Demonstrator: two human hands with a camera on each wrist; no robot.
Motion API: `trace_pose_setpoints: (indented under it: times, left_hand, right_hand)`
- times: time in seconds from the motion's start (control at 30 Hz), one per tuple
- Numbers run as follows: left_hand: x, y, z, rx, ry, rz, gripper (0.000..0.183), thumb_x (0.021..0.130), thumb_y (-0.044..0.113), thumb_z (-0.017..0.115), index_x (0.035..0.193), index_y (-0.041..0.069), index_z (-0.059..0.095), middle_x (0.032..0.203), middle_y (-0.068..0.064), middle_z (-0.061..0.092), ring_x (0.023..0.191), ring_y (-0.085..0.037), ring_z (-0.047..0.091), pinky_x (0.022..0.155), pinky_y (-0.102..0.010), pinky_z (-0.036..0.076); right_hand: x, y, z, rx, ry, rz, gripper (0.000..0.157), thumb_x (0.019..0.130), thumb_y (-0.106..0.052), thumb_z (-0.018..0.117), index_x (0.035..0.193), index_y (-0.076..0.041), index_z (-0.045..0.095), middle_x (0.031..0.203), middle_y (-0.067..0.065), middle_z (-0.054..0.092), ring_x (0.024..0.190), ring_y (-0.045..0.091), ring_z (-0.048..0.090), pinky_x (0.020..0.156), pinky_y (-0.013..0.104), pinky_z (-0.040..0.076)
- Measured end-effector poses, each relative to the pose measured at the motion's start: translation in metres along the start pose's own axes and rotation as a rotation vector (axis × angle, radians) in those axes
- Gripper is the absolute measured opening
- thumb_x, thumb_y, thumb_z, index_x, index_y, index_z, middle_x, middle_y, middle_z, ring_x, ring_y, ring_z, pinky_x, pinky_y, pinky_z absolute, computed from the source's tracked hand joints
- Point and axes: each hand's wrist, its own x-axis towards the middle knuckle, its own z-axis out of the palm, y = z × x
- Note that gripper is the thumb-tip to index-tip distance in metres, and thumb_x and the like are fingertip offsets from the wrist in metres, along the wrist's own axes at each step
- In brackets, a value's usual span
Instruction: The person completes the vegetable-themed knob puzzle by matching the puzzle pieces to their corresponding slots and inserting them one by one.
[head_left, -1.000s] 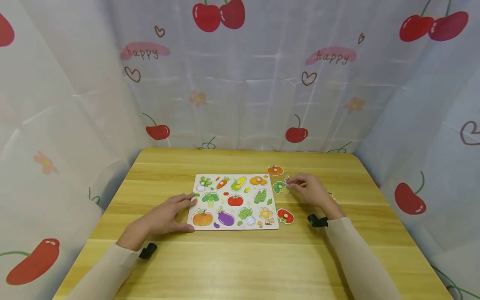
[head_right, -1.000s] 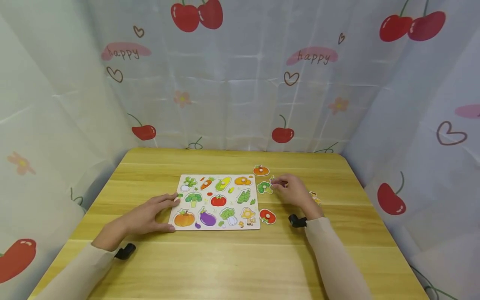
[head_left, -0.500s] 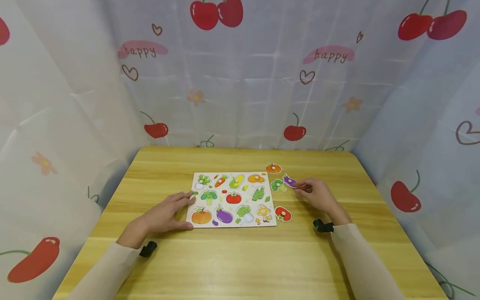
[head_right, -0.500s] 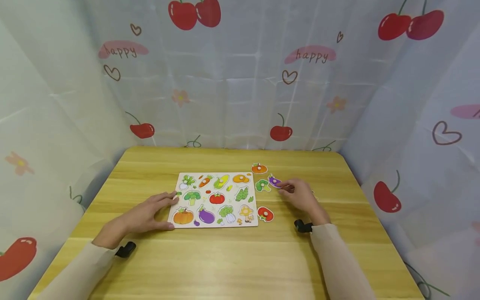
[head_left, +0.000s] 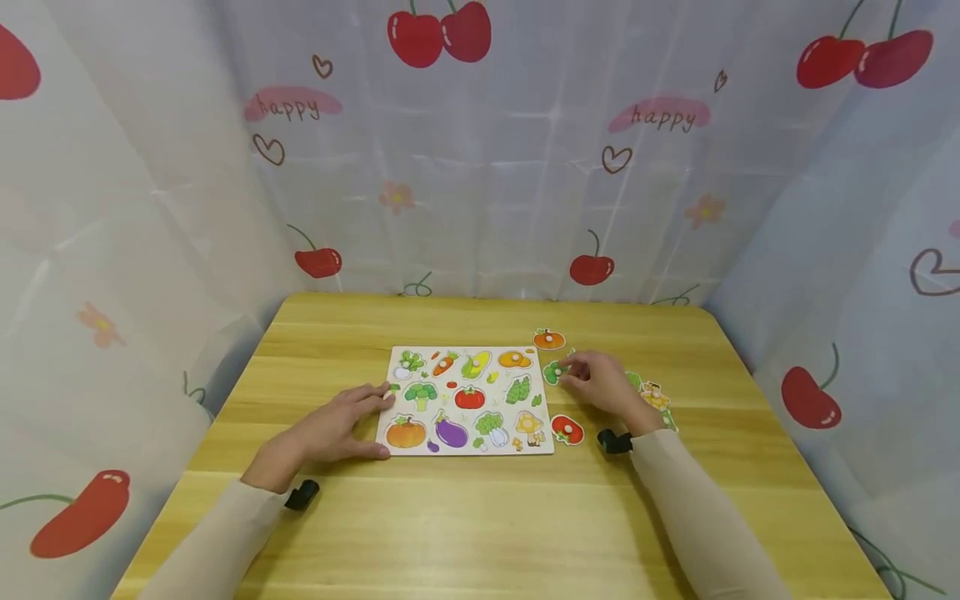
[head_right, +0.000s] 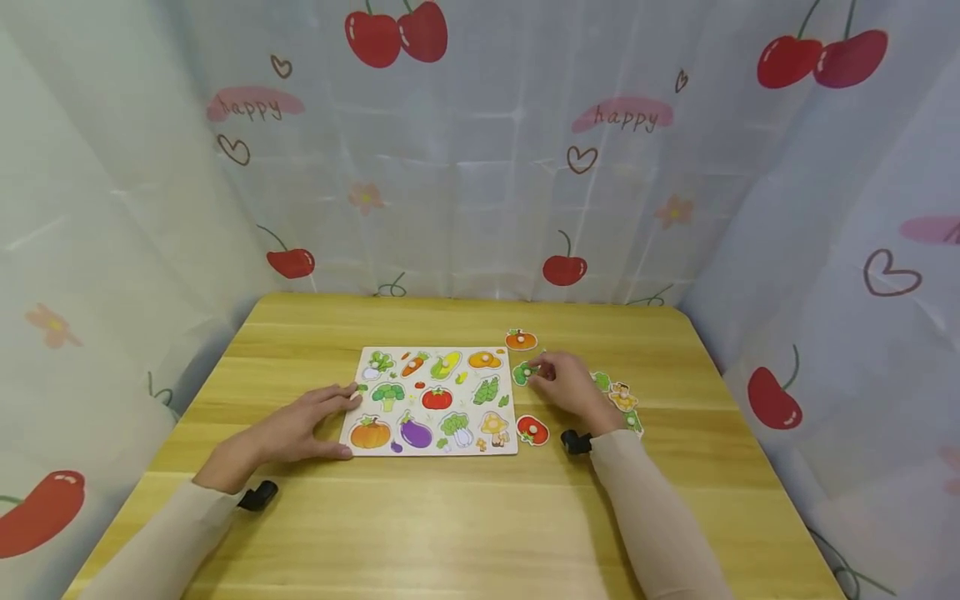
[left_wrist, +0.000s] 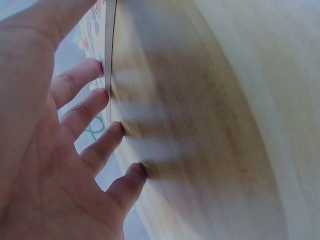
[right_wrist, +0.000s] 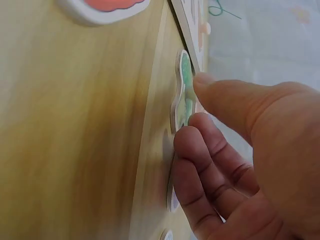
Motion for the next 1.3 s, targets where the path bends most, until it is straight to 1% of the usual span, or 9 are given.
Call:
trace_pose_setpoints:
  times: [0.13,0.3,0.53,0.77,0.87,0.97,1.1,1.17,1.3]
  left_hand:
    - [0.0,0.0,0.001,-0.012,-0.004,-0.001,0.096,0.098,0.056,0.093,0.172,0.008,0.057,0.188,-0.018,0.041,0.173,-0.055,0.036,0.138,-0.075,0.038]
    - [-0.001,0.0,0.001,-0.007,0.003,-0.001,0.095,0.098,0.056,0.093,0.172,0.008,0.057,0.189,-0.018,0.041,0.174,-0.054,0.036,0.138,-0.074,0.038]
    - [-0.002,-0.001,0.002,0.0,0.008,0.008,0.096,0.099,0.058,0.092,0.172,0.008,0.057,0.188,-0.019,0.041,0.173,-0.055,0.037,0.137,-0.075,0.039]
    - [-0.002,0.0,0.002,-0.001,0.001,0.01,0.097,0.1,0.059,0.091,0.173,0.008,0.055,0.189,-0.019,0.039,0.174,-0.054,0.036,0.138,-0.074,0.037]
    - [-0.004,0.001,0.002,0.001,0.004,0.007,0.097,0.1,0.059,0.091,0.174,0.007,0.055,0.189,-0.019,0.039,0.174,-0.055,0.036,0.138,-0.074,0.037]
    - [-0.005,0.001,0.002,0.005,0.017,0.008,0.096,0.1,0.057,0.091,0.173,0.007,0.055,0.188,-0.019,0.041,0.173,-0.055,0.037,0.137,-0.075,0.038]
    - [-0.005,0.002,0.002,-0.002,0.013,0.009,0.095,0.099,0.057,0.092,0.172,0.008,0.057,0.188,-0.018,0.041,0.173,-0.054,0.037,0.138,-0.074,0.038]
    - [-0.004,0.002,0.001,-0.001,0.009,0.011,0.095,0.099,0.058,0.092,0.172,0.008,0.057,0.188,-0.019,0.041,0.173,-0.055,0.037,0.137,-0.075,0.038]
    - [-0.002,0.002,0.001,0.006,0.006,0.009,0.096,0.099,0.058,0.092,0.172,0.008,0.057,0.188,-0.019,0.042,0.173,-0.055,0.037,0.137,-0.075,0.038]
  right_hand:
    - [0.007,-0.002,0.004,-0.027,-0.026,0.033,0.017,0.107,-0.015,0.087,0.121,-0.006,0.088,0.093,0.004,0.077,0.084,0.016,0.062,0.08,0.032,0.052]
    - [0.012,-0.002,0.006,-0.033,-0.03,0.058,0.009,0.108,-0.015,0.086,0.112,-0.008,0.088,0.094,0.005,0.079,0.086,0.017,0.065,0.082,0.033,0.055]
    - [0.012,-0.005,0.012,-0.025,-0.023,0.07,0.009,0.108,-0.016,0.085,0.109,-0.007,0.087,0.094,0.006,0.08,0.084,0.016,0.066,0.078,0.031,0.056]
    - [0.013,-0.01,0.008,-0.029,-0.01,0.114,0.01,0.108,-0.018,0.086,0.107,-0.008,0.088,0.095,0.005,0.082,0.084,0.015,0.068,0.079,0.032,0.058]
    - [0.012,-0.013,0.007,-0.031,0.016,0.107,0.012,0.108,-0.019,0.087,0.106,-0.007,0.088,0.095,0.006,0.083,0.084,0.015,0.07,0.08,0.033,0.06]
    - [0.011,-0.02,0.005,-0.024,0.064,0.09,0.013,0.107,-0.018,0.087,0.104,-0.005,0.088,0.094,0.008,0.084,0.084,0.017,0.072,0.08,0.034,0.061]
    - [0.008,-0.035,0.007,0.005,0.118,0.072,0.011,0.105,-0.015,0.089,0.102,-0.005,0.089,0.091,0.008,0.085,0.083,0.018,0.075,0.078,0.034,0.062]
    - [0.008,-0.043,0.01,0.022,0.125,0.055,0.011,0.105,-0.015,0.089,0.101,-0.004,0.089,0.091,0.009,0.086,0.082,0.017,0.076,0.077,0.033,0.062]
    - [0.011,-0.059,0.02,0.056,0.111,0.03,0.013,0.105,-0.016,0.089,0.102,-0.003,0.089,0.092,0.009,0.086,0.082,0.016,0.076,0.076,0.029,0.063]
